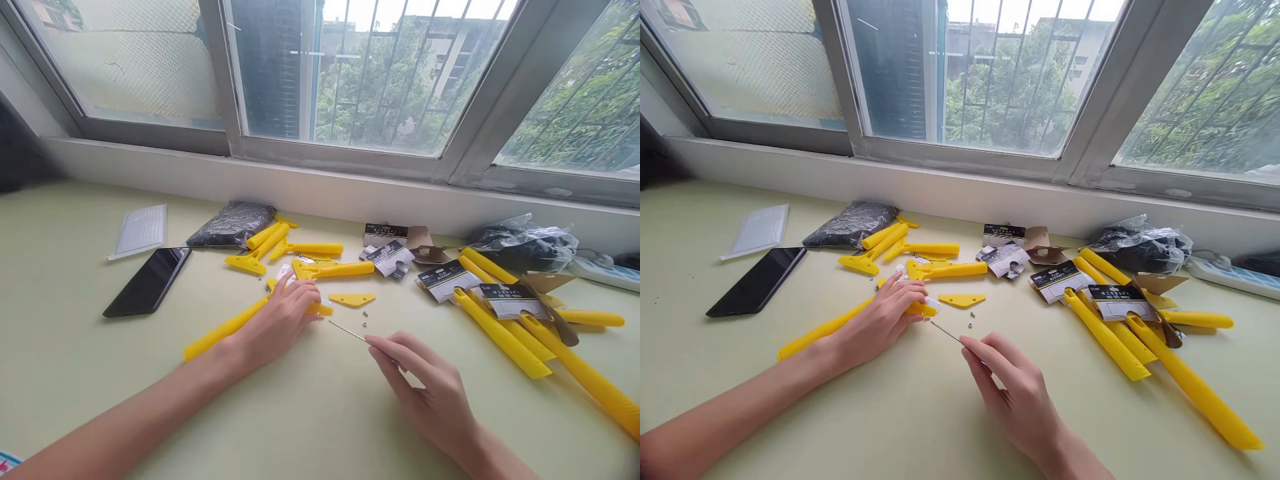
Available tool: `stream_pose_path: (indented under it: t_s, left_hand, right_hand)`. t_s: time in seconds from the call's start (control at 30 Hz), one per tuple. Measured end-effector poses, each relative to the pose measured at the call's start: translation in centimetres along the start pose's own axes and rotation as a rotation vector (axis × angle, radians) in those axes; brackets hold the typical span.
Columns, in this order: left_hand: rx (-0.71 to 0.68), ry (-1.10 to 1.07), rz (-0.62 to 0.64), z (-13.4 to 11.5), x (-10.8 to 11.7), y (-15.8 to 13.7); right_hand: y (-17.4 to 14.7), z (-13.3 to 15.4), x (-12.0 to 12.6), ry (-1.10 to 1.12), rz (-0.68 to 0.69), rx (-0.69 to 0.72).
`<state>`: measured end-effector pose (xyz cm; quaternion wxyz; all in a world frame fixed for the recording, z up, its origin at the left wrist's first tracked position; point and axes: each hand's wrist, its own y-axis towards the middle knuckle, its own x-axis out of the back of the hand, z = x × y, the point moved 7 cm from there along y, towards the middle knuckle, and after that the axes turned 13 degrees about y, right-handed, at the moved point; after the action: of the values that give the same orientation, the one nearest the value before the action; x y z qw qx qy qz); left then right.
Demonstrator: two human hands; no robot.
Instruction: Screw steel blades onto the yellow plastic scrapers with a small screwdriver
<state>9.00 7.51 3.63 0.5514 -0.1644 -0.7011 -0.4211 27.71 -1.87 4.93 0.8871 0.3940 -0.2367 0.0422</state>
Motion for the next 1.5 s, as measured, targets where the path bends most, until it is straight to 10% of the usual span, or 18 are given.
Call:
stream_pose_path:
  t_s: [0.2, 0.33, 0.47, 0.73, 0.9, 1.1, 1.27, 1.5]
  left_hand:
    - [-0.004, 0.044, -0.135, 0.1, 1.1, -0.5]
    - [-0.079, 0.018, -0.196, -0.3, 1.5, -0.7]
    - [-0.1, -0.002, -0.227, -0.4, 1.5, -0.9]
    - [-0.109, -0.013, -0.233, -0.3, 2.0, -0.8]
    - [-0.058, -0.161, -0.263, -0.5, 2.4, -1.3]
    - [0.373, -0.765, -0.074, -2.0, 0.6, -2.4]
    - [0.502, -1.228, 0.156, -4.9, -0.2, -2.3]
    - [0.628, -1.398, 0.265, -4.9, -1.3, -2.8]
  right_hand:
    - [0.6, -0.7, 7.3, -0.238, -0.279, 0.029]
    - [-0.8, -4.4, 15.1, -0.401, -0.595, -0.272]
    - [-2.5, -8.6, 17.9, -0.527, -0.554, -0.487]
    - [-2.8, -13.0, 15.0, -1.048, -0.085, -0.699]
    - [-1.2, -10.1, 14.3, -0.718, -0.091, -0.447]
    - [0.7, -2.6, 7.9, -0.356, 0.071, -0.169]
    - [0.6, 0.8, 1.5, -0.226, 0.239, -0.144]
    - [-0.4, -0.2, 0.2, -0.195, 0.27, -0.246]
